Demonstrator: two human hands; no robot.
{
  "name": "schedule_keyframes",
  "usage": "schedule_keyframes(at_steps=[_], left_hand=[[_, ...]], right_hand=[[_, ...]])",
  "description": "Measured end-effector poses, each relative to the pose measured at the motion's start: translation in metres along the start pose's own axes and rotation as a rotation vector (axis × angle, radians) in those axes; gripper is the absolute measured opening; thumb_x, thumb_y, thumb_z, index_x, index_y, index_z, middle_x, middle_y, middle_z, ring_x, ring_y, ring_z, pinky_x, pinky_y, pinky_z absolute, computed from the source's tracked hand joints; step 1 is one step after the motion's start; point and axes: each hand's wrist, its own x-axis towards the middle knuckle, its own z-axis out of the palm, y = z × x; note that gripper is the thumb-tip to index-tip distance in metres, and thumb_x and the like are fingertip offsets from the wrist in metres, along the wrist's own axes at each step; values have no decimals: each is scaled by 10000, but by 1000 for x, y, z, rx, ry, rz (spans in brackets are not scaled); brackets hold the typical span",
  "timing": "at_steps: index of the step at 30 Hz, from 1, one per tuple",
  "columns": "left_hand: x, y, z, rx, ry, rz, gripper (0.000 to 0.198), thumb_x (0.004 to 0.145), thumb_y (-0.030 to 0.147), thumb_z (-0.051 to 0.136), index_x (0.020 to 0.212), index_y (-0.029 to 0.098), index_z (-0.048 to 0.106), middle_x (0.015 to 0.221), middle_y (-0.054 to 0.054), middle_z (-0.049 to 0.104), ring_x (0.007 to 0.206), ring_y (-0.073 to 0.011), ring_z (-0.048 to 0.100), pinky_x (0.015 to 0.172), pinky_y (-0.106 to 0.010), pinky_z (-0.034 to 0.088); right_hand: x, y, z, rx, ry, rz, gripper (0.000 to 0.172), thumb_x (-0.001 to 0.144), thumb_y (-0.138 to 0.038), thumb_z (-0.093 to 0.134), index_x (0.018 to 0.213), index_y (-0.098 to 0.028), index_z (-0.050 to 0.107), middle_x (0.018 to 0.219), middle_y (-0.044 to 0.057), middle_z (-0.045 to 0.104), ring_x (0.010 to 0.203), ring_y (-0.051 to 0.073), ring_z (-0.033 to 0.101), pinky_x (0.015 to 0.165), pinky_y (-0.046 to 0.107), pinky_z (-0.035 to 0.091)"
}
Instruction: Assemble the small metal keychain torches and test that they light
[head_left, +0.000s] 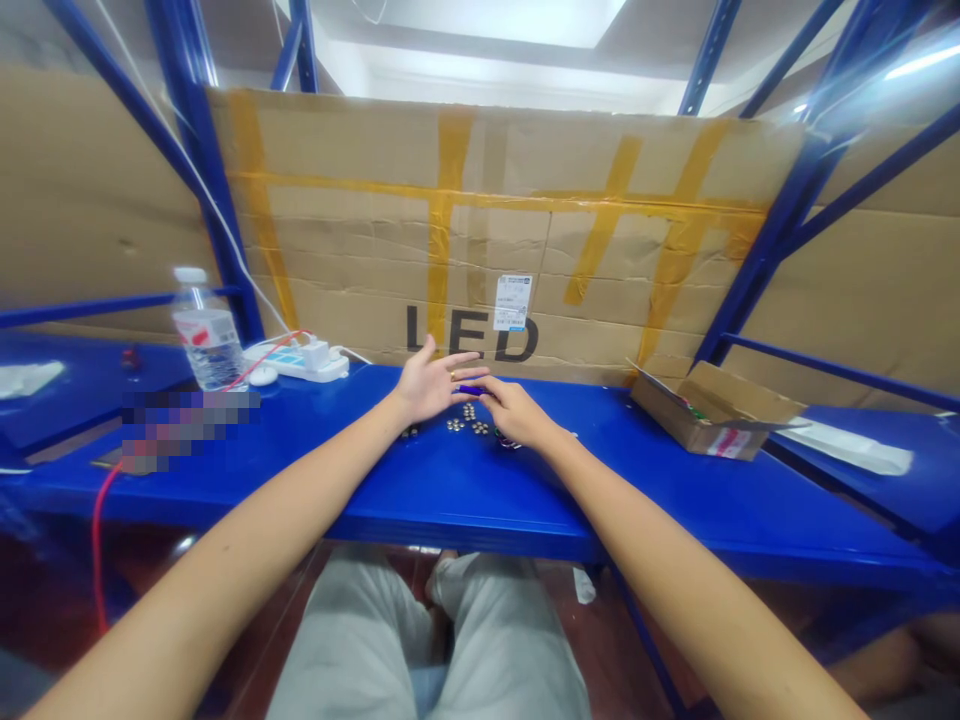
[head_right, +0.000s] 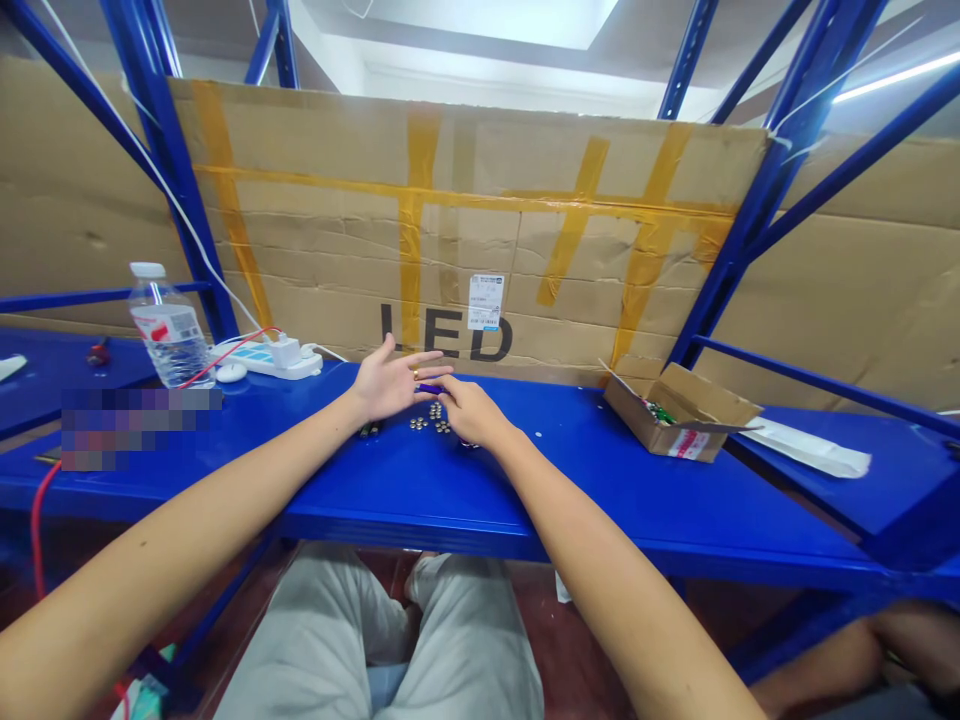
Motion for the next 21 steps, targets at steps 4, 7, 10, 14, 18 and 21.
schedule_keyframes(at_steps=[4, 7, 10, 14, 18, 21], left_hand=[[0, 0, -1, 3, 6, -7, 881, 949, 721, 188, 1415, 41, 498, 1262, -281, 655, 1094, -355, 666, 901, -476, 508], [1, 1, -2, 7, -8, -9, 881, 950, 720, 181, 1430, 46, 483, 1253, -272, 664, 1098, -351, 665, 909, -476, 508], [1, 0, -3, 9, -26, -8, 877, 951, 717, 176, 1440, 53, 474, 1252, -267, 666, 1110, -351, 662, 918, -481, 506], [1, 0, -3, 8, -17, -20, 877, 949, 718, 184, 1431, 50, 484, 1268, -278, 653, 1101, -356, 665, 919, -488, 501], [1, 0, -2, 8, -7, -11, 880, 948, 722, 185, 1420, 48, 497, 1284, -279, 645, 1104, -353, 663, 907, -473, 502], [0, 0, -1, 14, -2, -24, 889, 944, 729, 189, 1436, 47, 479, 1281, -278, 646, 1094, -353, 666, 899, -471, 504]], right_hand=[[0, 0, 0, -11, -7, -16, 318, 960, -126, 478, 1182, -224, 683, 1213, 77, 729, 1110, 237, 680, 978, 401, 490], [0, -1, -1, -25, 1, -15, 315, 957, -134, 491, 1182, -238, 686, 1201, 62, 735, 1091, 232, 684, 965, 384, 493], [-1, -3, -2, -33, 2, -6, 306, 959, -143, 492, 1180, -236, 681, 1182, 60, 740, 1063, 229, 688, 945, 381, 496], [-1, -5, -2, -38, -22, -6, 321, 960, -131, 475, 1179, -235, 686, 1185, 58, 741, 1053, 222, 690, 950, 380, 490], [-1, -5, -2, -42, -15, 9, 308, 961, -145, 478, 1181, -215, 682, 1180, 80, 739, 1070, 238, 688, 949, 394, 495], [-1, -3, -1, -19, -28, -11, 330, 957, -130, 473, 1194, -225, 681, 1215, 75, 728, 1101, 236, 679, 983, 407, 486]])
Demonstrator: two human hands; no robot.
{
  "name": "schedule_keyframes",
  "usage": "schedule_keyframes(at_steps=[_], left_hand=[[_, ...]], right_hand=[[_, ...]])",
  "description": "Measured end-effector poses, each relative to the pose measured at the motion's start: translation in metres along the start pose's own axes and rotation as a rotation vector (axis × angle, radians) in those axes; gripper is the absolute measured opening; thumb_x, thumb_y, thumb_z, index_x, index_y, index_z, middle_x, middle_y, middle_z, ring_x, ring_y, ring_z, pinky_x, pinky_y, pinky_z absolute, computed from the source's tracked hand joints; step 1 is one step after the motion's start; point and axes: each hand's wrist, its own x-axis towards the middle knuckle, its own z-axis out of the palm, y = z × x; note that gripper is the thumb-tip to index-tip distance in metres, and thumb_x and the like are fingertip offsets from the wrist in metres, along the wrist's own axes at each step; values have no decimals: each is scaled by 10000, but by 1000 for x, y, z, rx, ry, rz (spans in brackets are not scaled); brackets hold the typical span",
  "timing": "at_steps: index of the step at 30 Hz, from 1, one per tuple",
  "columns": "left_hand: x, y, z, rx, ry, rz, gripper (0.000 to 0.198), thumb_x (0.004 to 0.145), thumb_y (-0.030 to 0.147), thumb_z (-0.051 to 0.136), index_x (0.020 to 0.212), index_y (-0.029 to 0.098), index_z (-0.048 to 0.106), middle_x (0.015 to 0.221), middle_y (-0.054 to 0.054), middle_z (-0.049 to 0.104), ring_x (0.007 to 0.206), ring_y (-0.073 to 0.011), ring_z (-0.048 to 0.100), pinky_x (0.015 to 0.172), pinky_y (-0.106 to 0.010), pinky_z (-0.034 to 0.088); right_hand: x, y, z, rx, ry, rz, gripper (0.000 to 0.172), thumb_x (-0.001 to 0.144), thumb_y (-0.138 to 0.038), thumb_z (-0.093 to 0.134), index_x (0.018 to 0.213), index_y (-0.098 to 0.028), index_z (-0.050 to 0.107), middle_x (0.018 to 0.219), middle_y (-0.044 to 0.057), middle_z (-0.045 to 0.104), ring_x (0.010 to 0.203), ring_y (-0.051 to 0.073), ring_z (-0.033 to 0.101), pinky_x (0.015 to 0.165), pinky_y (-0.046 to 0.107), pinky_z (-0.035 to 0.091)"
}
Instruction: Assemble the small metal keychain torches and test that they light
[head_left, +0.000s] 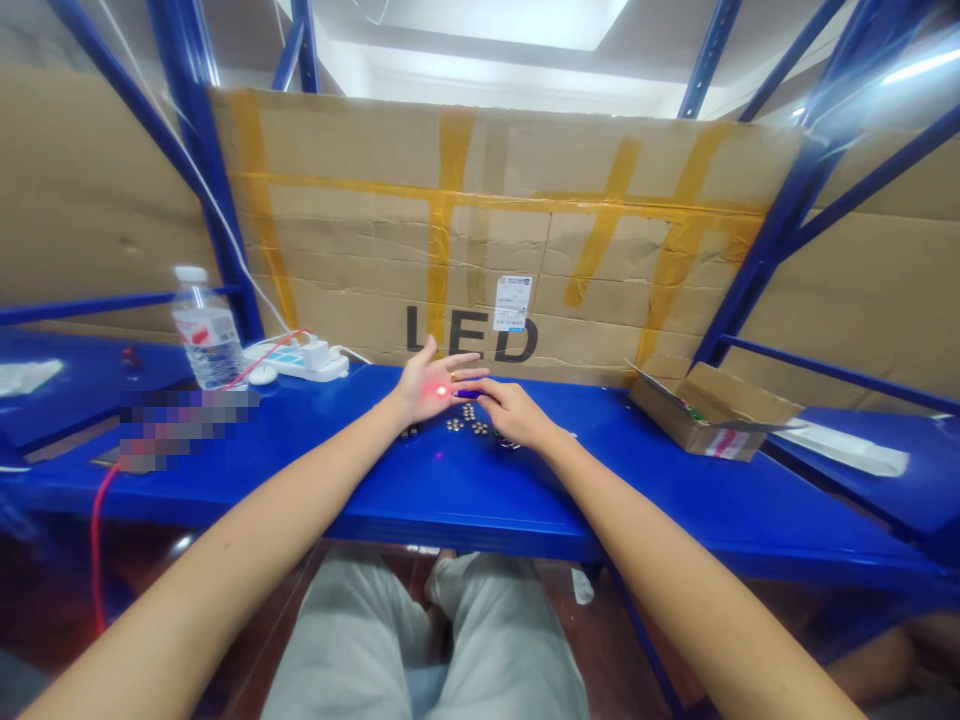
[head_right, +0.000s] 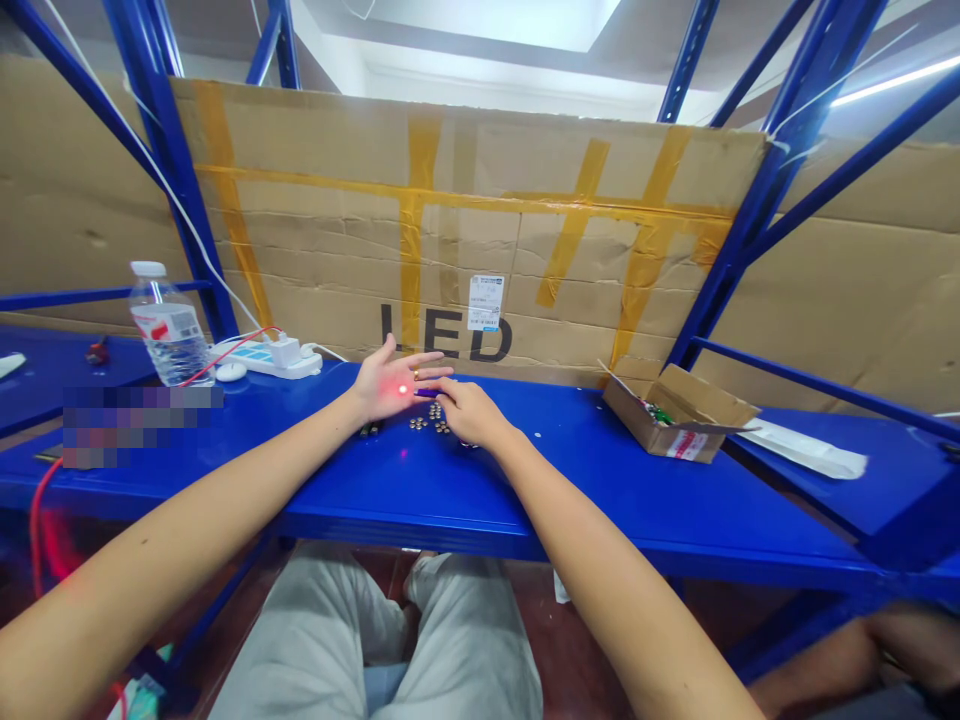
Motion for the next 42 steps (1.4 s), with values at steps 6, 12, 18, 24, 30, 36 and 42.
schedule_keyframes(at_steps=[6, 12, 18, 24, 30, 36, 42], left_hand=[[0, -1, 0, -1, 6, 8, 892, 947, 724, 187, 1455, 41, 455, 1273, -280, 650, 1099, -352, 664, 912, -477, 499], [0, 0, 1, -2, 2, 13, 904, 945, 730, 183, 1454, 35, 459, 1277, -279, 649, 1099, -351, 661, 901, -465, 497], [1, 0, -1, 28, -5, 14, 879, 940, 733, 203, 1391, 51, 526, 1249, -271, 663, 1107, -350, 654, 916, -468, 494], [7, -6, -5, 548, 145, 220, 386, 853, 485, 669, 1025, 143, 717, 934, -130, 726, 869, -246, 665, 787, -366, 492], [8, -5, -7, 1049, 163, 272, 149, 762, 256, 739, 859, 147, 708, 759, -39, 685, 692, -156, 600, 711, -314, 481], [6, -4, -18, 1345, 246, 280, 167, 823, 230, 656, 959, 153, 713, 900, -60, 734, 834, -193, 654, 809, -331, 508], [5, -1, -24, 1555, 305, 346, 162, 889, 246, 590, 927, 182, 734, 984, -66, 757, 950, -226, 666, 905, -353, 500]], right_hand=[[1, 1, 1, 16, 5, 1, 318, 955, -128, 477, 1177, -230, 681, 1225, 66, 725, 1111, 229, 679, 994, 410, 486], [0, 0, 0, 13, 9, 7, 300, 959, -139, 481, 1178, -211, 674, 1206, 86, 730, 1097, 244, 682, 974, 408, 488], [1, 1, 0, 6, -1, 0, 275, 955, -141, 471, 1135, -212, 667, 1167, 83, 736, 1066, 233, 679, 943, 384, 478], [-1, 7, 1, -8, 88, 77, 204, 940, -234, 502, 1124, -188, 577, 923, 70, 717, 803, 210, 644, 763, 331, 461], [1, 20, 2, 46, 112, 134, 151, 882, -263, 562, 1020, -200, 564, 806, 15, 666, 705, 176, 584, 696, 295, 431], [5, 30, -4, 70, 134, 239, 79, 810, -209, 633, 848, -177, 695, 773, 33, 709, 745, 185, 622, 723, 295, 437], [7, 32, -5, 115, 179, 282, 149, 826, -253, 637, 769, -171, 747, 750, 42, 736, 740, 198, 648, 706, 298, 437]])
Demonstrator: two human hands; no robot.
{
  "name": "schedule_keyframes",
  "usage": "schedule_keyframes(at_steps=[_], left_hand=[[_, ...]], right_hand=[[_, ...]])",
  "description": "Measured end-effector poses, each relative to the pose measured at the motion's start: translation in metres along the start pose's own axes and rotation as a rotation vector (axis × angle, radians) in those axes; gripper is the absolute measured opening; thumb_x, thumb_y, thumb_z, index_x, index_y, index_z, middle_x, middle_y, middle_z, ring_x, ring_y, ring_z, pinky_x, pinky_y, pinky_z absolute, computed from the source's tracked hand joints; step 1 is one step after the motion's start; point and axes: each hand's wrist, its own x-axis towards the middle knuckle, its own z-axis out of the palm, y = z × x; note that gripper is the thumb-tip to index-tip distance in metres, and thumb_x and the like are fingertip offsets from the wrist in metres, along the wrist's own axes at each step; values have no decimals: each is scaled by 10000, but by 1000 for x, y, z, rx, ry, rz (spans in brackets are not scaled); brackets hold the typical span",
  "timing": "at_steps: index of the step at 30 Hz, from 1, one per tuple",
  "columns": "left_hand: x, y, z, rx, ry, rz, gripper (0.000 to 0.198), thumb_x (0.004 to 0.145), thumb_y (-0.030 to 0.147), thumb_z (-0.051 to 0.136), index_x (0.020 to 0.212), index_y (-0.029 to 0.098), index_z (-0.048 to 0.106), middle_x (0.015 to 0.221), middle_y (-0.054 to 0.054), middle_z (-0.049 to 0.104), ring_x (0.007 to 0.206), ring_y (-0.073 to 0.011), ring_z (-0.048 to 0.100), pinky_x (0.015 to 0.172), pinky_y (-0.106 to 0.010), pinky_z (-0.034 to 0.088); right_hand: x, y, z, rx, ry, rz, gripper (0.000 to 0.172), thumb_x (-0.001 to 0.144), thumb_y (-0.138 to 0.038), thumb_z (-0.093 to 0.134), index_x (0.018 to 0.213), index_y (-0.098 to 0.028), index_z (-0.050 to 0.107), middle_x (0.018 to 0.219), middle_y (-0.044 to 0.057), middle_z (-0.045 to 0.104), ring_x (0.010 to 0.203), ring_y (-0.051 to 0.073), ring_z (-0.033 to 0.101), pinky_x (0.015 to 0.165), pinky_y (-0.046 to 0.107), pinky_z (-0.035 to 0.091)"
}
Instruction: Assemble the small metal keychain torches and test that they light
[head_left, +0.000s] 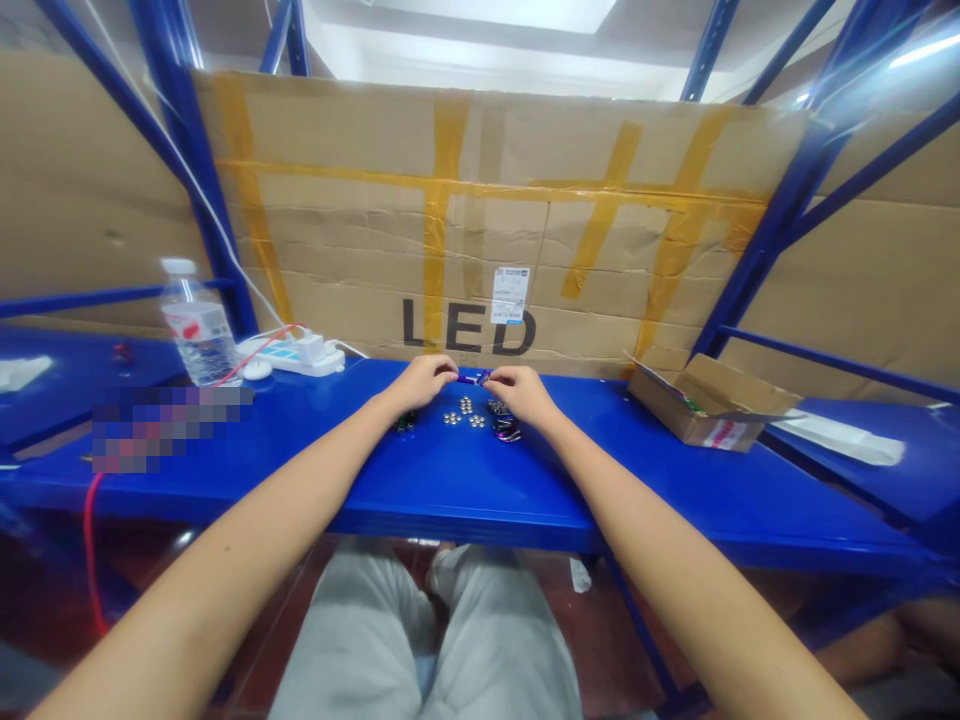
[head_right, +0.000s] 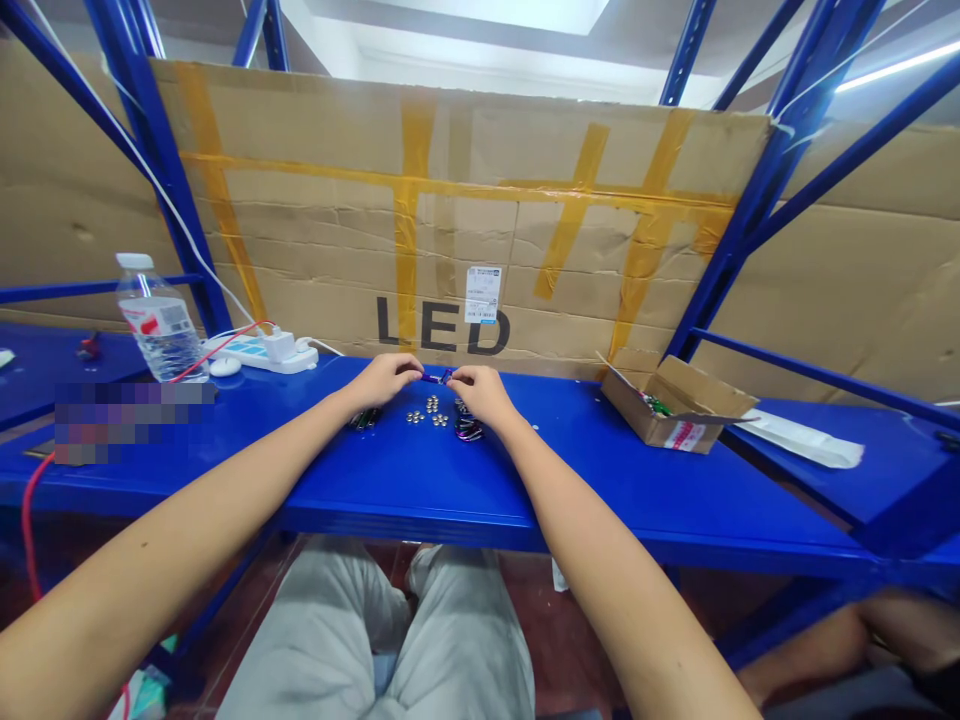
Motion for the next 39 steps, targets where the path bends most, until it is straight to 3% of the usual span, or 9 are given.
schedule_keyframes(at_steps=[5, 11, 16, 20, 27, 33, 39], left_hand=[[3, 2, -1, -32, -85, 23, 184, 860, 234, 634, 987, 180, 756, 1073, -77, 761, 1019, -234, 675, 953, -360, 496], [2, 13, 3, -210, -114, 32, 254, 862, 295, 635, 1051, 159, 738, 1041, -80, 763, 954, -220, 686, 901, -360, 518], [3, 11, 4, -152, -9, -6, 222, 852, 286, 640, 1004, 161, 744, 989, -75, 761, 899, -214, 680, 870, -357, 522], [8, -3, 1, -20, 102, -90, 151, 843, 266, 662, 918, 175, 757, 964, -79, 766, 902, -222, 678, 866, -354, 519], [23, -29, 0, 172, 104, -164, 93, 822, 242, 661, 796, 193, 736, 927, -82, 753, 918, -237, 662, 855, -352, 501], [48, -20, 9, 93, 114, -117, 127, 816, 300, 674, 774, 184, 704, 865, -66, 739, 851, -206, 652, 795, -324, 494], [65, -30, 20, 141, -34, -67, 119, 775, 271, 693, 697, 189, 656, 861, -70, 735, 828, -208, 648, 780, -329, 496]], right_hand=[[3, 3, 1, 138, 91, 75, 128, 785, -250, 661, 735, -176, 753, 765, 36, 748, 771, 201, 658, 748, 301, 462], [6, 2, 1, 632, 153, 314, 95, 754, -215, 667, 741, -157, 741, 733, 47, 735, 759, 163, 677, 679, 248, 476], [5, -2, -2, 834, 98, 444, 80, 738, -96, 681, 807, -118, 714, 795, 94, 756, 756, 163, 706, 687, 250, 514], [8, -2, -9, 947, 212, 503, 191, 730, -38, 673, 893, -135, 656, 856, 99, 767, 807, 184, 734, 717, 272, 545], [8, -2, -13, 922, 234, 497, 175, 752, -30, 617, 893, -132, 634, 795, 82, 744, 738, 178, 730, 662, 267, 549], [8, -4, -12, 879, 244, 481, 164, 722, -16, 596, 838, -125, 637, 692, 48, 688, 648, 162, 699, 584, 247, 526], [9, -3, -16, 840, 250, 466, 175, 700, -16, 581, 809, -139, 641, 681, 37, 665, 624, 150, 678, 573, 247, 513]])
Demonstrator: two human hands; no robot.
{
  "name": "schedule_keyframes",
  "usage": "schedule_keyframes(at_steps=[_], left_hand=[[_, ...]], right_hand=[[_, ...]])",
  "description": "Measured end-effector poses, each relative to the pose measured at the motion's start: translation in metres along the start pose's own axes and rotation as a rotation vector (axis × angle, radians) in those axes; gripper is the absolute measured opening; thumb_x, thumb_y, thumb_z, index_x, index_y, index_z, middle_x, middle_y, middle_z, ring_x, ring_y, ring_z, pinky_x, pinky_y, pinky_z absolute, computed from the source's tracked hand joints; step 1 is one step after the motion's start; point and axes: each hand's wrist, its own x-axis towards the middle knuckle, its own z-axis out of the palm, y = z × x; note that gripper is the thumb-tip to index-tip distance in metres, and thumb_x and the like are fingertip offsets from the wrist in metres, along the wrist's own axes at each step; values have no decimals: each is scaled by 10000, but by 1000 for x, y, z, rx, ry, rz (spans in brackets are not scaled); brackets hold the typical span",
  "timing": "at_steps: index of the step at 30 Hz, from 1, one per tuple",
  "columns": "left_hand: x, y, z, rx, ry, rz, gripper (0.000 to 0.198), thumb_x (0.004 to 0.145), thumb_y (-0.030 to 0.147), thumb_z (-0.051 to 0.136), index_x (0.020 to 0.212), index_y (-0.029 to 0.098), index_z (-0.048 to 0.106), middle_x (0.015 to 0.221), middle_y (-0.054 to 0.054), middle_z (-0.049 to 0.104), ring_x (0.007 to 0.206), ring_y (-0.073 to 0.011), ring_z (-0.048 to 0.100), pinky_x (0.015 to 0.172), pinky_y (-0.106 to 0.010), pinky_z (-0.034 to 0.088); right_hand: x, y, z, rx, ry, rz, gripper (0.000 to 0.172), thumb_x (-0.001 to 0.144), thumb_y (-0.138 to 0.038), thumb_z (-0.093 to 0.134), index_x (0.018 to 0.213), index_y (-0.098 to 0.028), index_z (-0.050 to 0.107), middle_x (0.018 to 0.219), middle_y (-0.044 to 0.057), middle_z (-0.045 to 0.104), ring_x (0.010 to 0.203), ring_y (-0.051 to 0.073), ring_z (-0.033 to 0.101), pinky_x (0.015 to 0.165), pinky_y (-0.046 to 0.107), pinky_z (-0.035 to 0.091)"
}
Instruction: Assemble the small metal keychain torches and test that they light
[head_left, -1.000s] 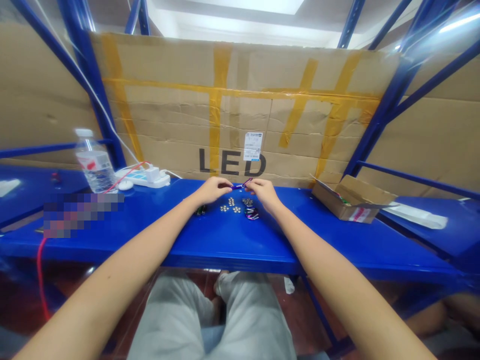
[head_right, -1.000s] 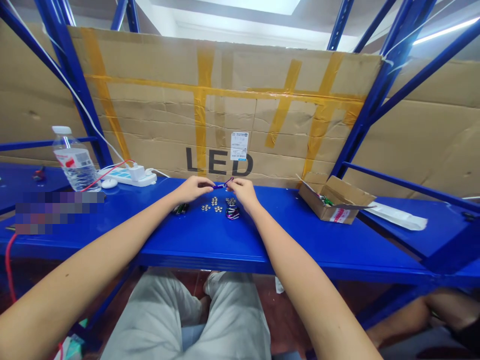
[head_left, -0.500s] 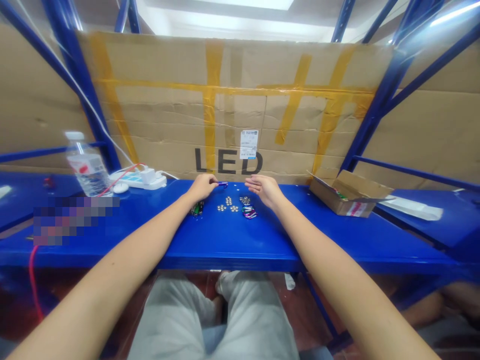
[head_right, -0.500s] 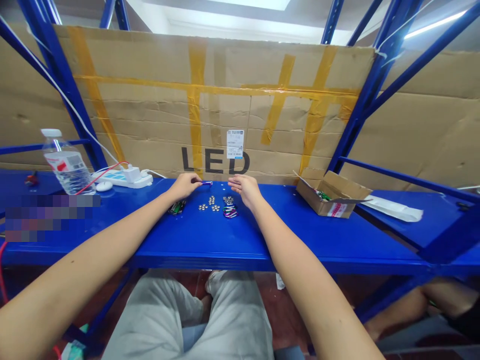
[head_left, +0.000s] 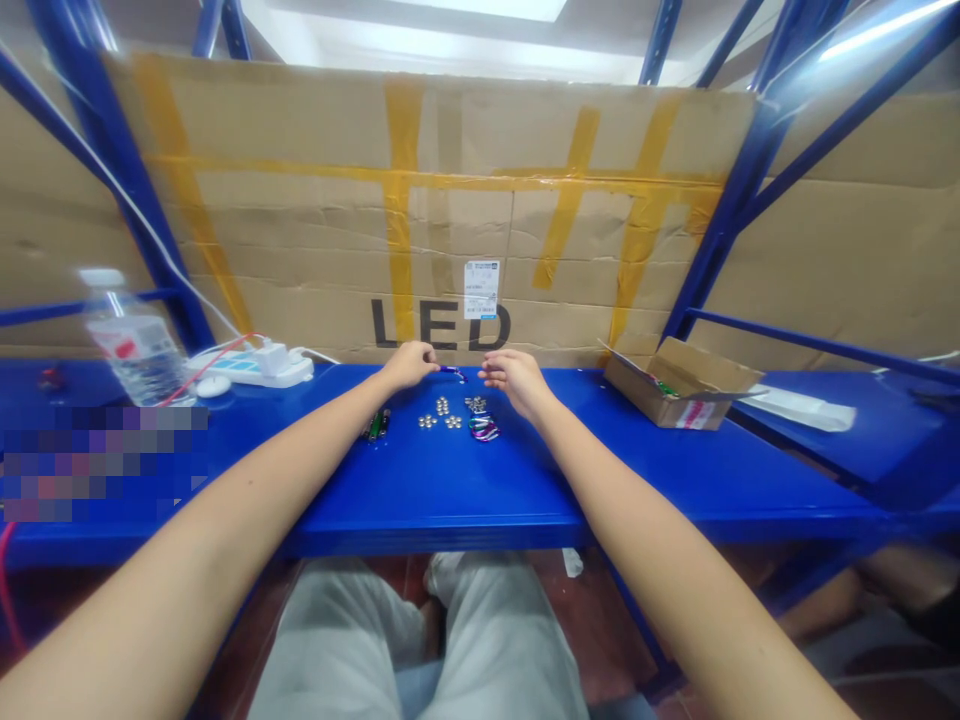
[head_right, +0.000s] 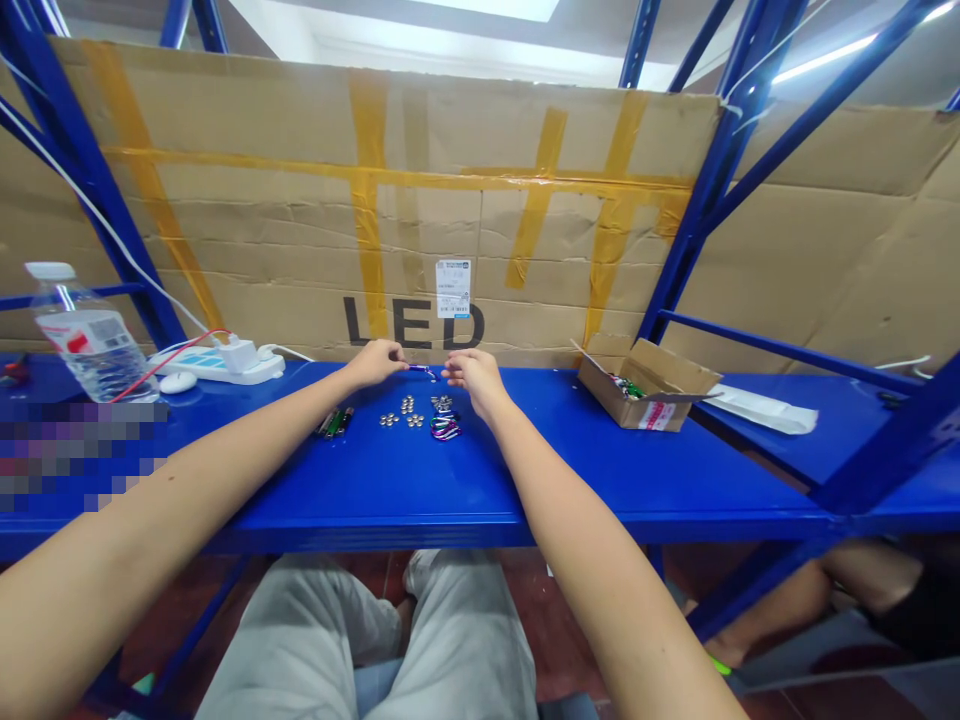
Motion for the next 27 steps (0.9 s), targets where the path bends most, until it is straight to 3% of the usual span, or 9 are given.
schedule_keyframes(at_steps=[7, 17, 20, 23, 27], left_hand=[[-5, -35, -3, 111, -133, -51, 50, 733, 251, 716, 762, 213, 702, 873, -66, 743, 828, -216, 659, 782, -323, 495], [14, -41, 3, 254, -120, -87, 104, 750, 213, 686, 848, 199, 719, 936, -107, 731, 890, -254, 659, 833, -342, 491], [17, -40, 6, 222, -141, 53, 215, 742, 156, 634, 919, 206, 745, 1019, -114, 733, 997, -273, 649, 923, -362, 472], [18, -36, 9, 158, -240, 237, 345, 734, 109, 569, 984, 240, 768, 1115, -79, 733, 1093, -247, 624, 1018, -339, 434], [17, -29, 14, 126, -293, 268, 445, 701, 83, 537, 1040, 243, 777, 1157, -76, 735, 1127, -238, 617, 1060, -329, 411]], right_hand=[[1, 1, -1, -84, -21, -11, 151, 710, -41, 586, 811, -142, 634, 684, 36, 657, 620, 145, 668, 575, 246, 509], [0, 1, -1, -161, -31, -12, 138, 720, -42, 598, 805, -147, 626, 668, 24, 644, 583, 137, 649, 555, 245, 504], [-1, 1, 0, -187, -32, -14, 141, 731, -41, 579, 806, -149, 627, 664, 21, 645, 580, 133, 643, 548, 241, 500], [-2, 1, 0, -210, -30, -22, 139, 738, -42, 566, 801, -149, 628, 669, 22, 644, 577, 131, 637, 543, 242, 495], [-1, 1, 1, -226, -36, -28, 130, 730, -52, 580, 792, -157, 626, 670, 19, 643, 572, 129, 631, 540, 242, 493]])
